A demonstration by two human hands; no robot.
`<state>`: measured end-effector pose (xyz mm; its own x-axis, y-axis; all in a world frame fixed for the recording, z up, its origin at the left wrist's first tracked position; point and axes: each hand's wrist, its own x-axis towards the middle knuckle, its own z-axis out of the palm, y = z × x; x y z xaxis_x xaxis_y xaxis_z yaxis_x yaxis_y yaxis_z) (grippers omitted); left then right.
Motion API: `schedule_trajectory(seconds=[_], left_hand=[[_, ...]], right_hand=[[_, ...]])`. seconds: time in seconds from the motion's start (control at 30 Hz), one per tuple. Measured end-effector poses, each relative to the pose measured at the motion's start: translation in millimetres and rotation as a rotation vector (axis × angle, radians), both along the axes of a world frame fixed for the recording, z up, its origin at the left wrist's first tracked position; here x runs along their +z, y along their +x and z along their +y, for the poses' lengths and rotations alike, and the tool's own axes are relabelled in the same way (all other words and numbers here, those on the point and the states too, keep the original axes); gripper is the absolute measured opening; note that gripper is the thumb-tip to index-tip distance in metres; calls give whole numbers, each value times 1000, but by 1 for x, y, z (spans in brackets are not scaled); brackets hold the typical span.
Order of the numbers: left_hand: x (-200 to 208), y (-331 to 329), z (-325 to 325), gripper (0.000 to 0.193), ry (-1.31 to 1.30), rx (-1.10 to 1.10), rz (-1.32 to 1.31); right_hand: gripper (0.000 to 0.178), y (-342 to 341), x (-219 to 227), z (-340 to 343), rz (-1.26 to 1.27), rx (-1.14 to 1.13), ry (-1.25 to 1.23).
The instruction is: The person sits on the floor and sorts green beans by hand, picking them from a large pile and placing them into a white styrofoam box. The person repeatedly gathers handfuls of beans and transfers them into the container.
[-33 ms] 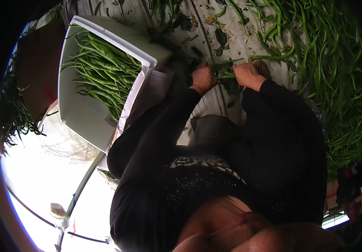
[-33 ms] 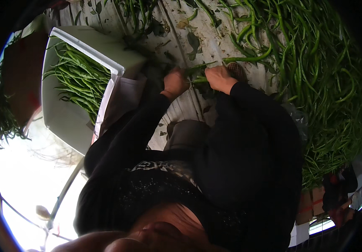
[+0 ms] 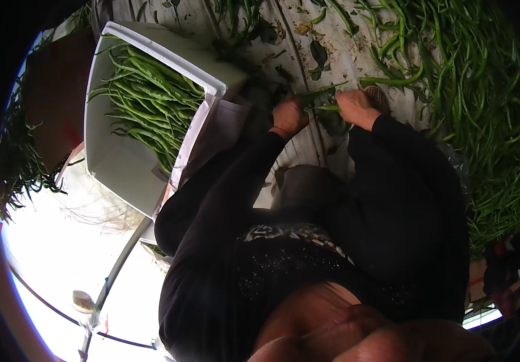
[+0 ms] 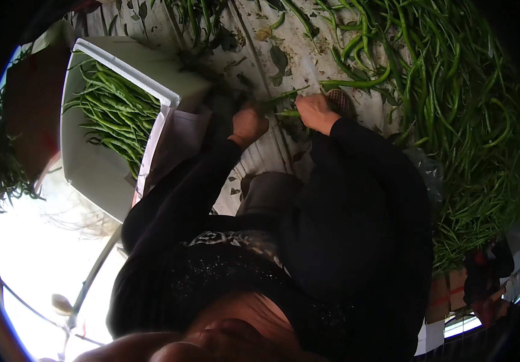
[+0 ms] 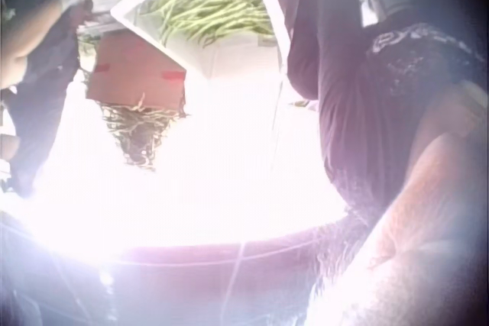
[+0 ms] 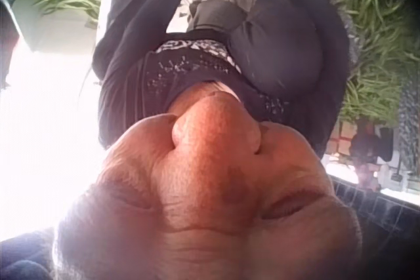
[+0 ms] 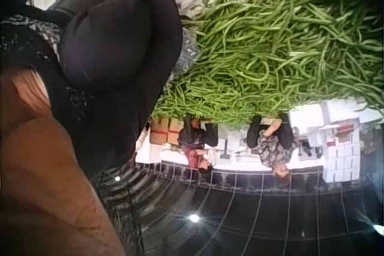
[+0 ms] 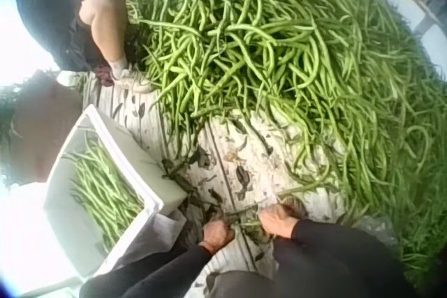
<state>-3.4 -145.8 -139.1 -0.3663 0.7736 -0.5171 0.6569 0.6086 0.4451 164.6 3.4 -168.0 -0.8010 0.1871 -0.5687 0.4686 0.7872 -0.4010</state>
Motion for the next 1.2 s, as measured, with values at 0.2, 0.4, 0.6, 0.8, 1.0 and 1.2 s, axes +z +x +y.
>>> schedule_trajectory(seconds=[0.2,0.4,0.6,0.8,1.0,1.2], left_hand=[[-52,-55,-68,36,-76,505,-44],[-69,-65,-48,37,-110,464,-94],[-23,-23,-32,39,125,281,49],[-31,15,32,36,189,-67,44],[-46,8,35,25,128,-167,-26],[13,-11,36,19,-88,701,-1044]], right_hand=[[29,0,-8,-6,106,20,-104],[40,7,36,19,141,-199,-600],[21,33,66,60,456,-931,-1191],[31,43,40,63,455,-870,-1],[32,37,31,96,-10,-636,255],[17,10,47,72,162,-473,-152]])
